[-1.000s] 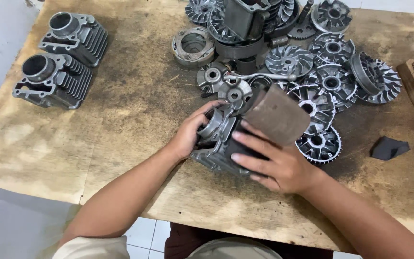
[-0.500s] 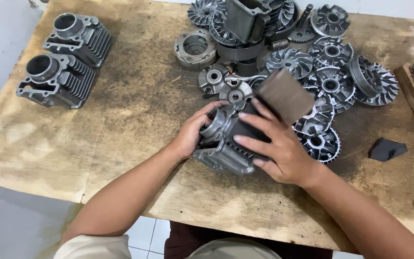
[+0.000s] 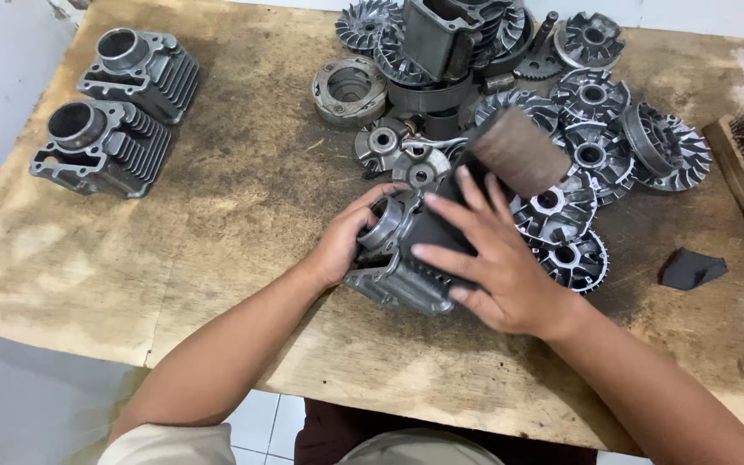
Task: The person is using sandpaper to clean the surface of a motorcycle engine cylinder block on a workbench.
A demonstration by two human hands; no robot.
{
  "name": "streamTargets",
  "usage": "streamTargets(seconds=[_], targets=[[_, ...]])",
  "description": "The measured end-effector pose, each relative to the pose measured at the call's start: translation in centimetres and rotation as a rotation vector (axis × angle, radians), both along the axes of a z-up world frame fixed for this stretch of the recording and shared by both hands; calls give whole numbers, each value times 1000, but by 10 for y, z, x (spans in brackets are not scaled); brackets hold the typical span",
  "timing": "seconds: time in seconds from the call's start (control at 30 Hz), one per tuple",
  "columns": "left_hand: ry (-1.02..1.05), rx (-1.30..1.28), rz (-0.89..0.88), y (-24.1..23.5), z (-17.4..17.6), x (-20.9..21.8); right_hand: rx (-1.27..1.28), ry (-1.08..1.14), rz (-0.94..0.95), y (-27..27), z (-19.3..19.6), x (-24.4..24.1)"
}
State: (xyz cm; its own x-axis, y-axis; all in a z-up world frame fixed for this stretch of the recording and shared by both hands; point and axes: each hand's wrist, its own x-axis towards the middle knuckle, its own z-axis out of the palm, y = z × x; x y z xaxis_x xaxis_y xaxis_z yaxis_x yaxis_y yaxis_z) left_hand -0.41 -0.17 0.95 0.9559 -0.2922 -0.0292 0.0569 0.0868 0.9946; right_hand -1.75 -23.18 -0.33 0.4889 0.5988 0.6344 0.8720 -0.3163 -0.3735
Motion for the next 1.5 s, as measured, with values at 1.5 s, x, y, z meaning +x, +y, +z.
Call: streamTargets(seconds=[1.5], targets=[[-50, 52, -218, 15, -38, 27, -186, -111, -47, 10, 5, -12]])
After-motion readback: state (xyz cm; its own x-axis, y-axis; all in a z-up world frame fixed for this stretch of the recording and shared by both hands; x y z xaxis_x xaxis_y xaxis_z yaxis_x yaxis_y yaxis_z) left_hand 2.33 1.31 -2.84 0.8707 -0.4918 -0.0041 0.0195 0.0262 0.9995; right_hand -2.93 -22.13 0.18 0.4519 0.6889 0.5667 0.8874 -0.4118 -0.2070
